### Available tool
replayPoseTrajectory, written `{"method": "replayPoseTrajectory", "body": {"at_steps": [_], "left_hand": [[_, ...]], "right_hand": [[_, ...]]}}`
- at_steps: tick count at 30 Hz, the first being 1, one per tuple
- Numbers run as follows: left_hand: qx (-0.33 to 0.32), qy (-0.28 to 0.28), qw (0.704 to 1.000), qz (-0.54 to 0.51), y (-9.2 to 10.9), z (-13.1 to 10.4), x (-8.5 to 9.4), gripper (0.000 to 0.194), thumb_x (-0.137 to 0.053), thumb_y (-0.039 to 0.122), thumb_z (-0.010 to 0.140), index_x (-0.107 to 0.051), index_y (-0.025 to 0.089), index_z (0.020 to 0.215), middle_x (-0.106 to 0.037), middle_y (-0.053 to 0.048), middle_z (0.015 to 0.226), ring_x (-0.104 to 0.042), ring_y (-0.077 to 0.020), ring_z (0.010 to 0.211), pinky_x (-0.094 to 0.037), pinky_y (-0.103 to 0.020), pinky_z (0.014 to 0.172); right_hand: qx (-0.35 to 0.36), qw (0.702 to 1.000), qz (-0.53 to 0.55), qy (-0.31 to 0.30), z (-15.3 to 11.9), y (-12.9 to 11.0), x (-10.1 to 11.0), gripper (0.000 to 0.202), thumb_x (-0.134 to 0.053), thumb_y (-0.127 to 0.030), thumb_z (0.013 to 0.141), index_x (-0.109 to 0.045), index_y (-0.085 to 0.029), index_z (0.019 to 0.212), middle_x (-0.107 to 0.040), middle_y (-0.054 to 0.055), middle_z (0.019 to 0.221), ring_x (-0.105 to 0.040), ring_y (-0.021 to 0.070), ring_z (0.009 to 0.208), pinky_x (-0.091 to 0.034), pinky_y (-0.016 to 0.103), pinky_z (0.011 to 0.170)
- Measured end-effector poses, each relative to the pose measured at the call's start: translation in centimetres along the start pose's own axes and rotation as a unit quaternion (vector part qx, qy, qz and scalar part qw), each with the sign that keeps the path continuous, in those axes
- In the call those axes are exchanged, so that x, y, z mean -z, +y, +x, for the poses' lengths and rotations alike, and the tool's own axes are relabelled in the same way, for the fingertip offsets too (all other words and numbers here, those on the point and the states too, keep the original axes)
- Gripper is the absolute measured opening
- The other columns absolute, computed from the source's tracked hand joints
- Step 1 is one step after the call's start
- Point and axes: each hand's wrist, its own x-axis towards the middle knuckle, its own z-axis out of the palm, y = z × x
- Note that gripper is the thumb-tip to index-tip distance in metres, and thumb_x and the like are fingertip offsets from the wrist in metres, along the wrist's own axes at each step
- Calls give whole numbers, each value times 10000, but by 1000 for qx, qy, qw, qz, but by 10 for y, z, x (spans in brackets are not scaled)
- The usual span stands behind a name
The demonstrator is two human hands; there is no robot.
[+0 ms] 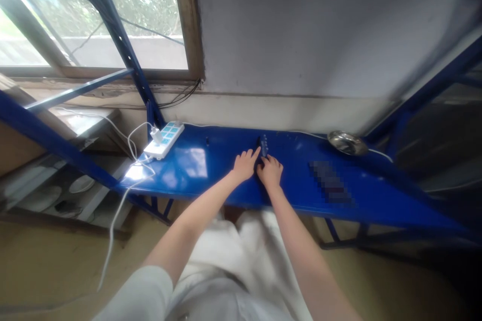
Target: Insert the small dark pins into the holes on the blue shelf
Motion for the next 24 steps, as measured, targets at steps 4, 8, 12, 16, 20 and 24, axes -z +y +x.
{"method": "replayPoseTrajectory", "body": {"at_steps": [4,8,12,16,20,24], "left_hand": [[16,-15,1000,14,-1,10,-9,612,-383,130,808,-235,234,1393,-434,-119,1265,-440,-244,1055,-383,-339,816],[1,14,1000,9,-1,15,-8,452,-355,129,835,-411,184,1280,-483,-126,1204,-463,-238,1030,-381,-341,819],[31,45,998,-33,-2,22,-4,264,-394,155,843,-533,153,1067,-567,-114,1041,-514,-216,940,-397,-316,780],[95,57,987,-116,-8,26,-5,153,-439,168,831,-554,156,932,-605,-95,937,-550,-200,860,-417,-292,710],[140,82,962,-222,-23,21,-10,94,-517,204,798,-559,185,880,-623,-59,874,-569,-169,794,-429,-269,679],[154,111,932,-308,-39,9,-8,70,-578,200,748,-569,180,814,-629,-29,798,-573,-139,723,-440,-255,671]], "right_hand": [[-9,1000,-3,-19,1,-3,2,372,-455,-238,737,-636,-160,1052,-560,154,1188,-440,306,1127,-318,476,877],[-13,999,-4,-30,2,-5,3,381,-447,-249,752,-620,-159,1080,-548,159,1199,-427,308,1133,-314,482,876],[-14,999,-10,-49,2,-6,5,389,-421,-271,795,-597,-144,1118,-534,170,1212,-414,310,1141,-315,483,874],[-18,998,-14,-57,2,-7,5,391,-422,-299,816,-583,-147,1139,-527,176,1219,-416,314,1139,-318,489,872],[-11,998,-12,-57,3,-7,5,400,-408,-310,823,-575,-147,1148,-523,181,1224,-417,326,1137,-319,512,866],[-9,998,-4,-67,4,-6,5,417,-386,-312,834,-554,-131,1170,-520,182,1228,-428,329,1133,-319,529,865]]}}
